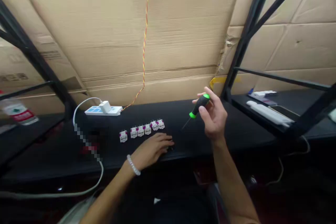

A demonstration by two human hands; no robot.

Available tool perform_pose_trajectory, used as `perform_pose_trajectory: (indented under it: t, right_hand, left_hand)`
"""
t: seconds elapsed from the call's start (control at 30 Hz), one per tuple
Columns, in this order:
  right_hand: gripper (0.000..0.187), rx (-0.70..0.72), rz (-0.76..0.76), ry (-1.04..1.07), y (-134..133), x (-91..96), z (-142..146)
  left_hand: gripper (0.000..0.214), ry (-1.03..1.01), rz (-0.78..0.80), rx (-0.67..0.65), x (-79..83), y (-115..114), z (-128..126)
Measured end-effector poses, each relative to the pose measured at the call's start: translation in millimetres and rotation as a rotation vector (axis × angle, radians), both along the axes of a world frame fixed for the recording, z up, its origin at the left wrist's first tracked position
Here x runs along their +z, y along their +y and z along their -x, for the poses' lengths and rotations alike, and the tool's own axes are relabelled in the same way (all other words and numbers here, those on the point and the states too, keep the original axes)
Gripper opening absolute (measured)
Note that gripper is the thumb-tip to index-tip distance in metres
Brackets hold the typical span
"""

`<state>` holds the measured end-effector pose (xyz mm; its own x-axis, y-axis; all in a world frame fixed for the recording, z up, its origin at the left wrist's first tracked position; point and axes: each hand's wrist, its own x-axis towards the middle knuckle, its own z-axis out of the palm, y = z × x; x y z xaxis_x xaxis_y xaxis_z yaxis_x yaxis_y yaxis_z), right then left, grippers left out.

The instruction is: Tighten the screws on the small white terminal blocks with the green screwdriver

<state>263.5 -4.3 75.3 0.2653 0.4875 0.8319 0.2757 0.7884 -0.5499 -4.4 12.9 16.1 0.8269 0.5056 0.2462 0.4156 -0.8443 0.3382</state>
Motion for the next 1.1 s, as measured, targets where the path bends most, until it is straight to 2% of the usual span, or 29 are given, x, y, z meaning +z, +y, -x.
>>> perform_pose_trajectory:
  t: [0.1, 0.23, 0.33, 0.53, 0.77, 0.93, 1.1]
  right_hand:
    - [0.054, 0.002, 0.004, -0.019, 0, -0.3, -1]
    - [0.054, 0.018, 0.008, -0.03, 1, -0.6, -3]
    - [0.053, 0.028, 0.007, -0.033, 2, -0.5, -4]
    - [0.053, 0.023, 0.012, -0.028, 3, 0.4, -5]
    - [0.054, 0.031, -0.006, -0.037, 5, 0.8, -8]
    - [0.053, 0.051, -0.027, -0.023, 5, 0.3, -11]
    - [0.051, 0.017, -0.022, -0.008, 5, -0.2, -14]
  left_hand:
    - [0.039, 0.035, -0.033, -0.053, -1.6, -3, -2]
    - [0.035, 0.088, -0.058, -0.041, -3.6, 1, -3]
    - [0.031, 0.095, -0.054, -0.038, -1.3, 6, -5]
    - [0.028, 0.097, -0.056, -0.113, 2.7, 23, -15]
    - [0.026, 0.091, -0.031, -0.208, -0.2, 59, -48]
    - [0.022, 0.116, -0.037, -0.158, -1.5, 89, -76]
    - [0.023, 0.169, -0.067, -0.107, -1.4, 116, -94]
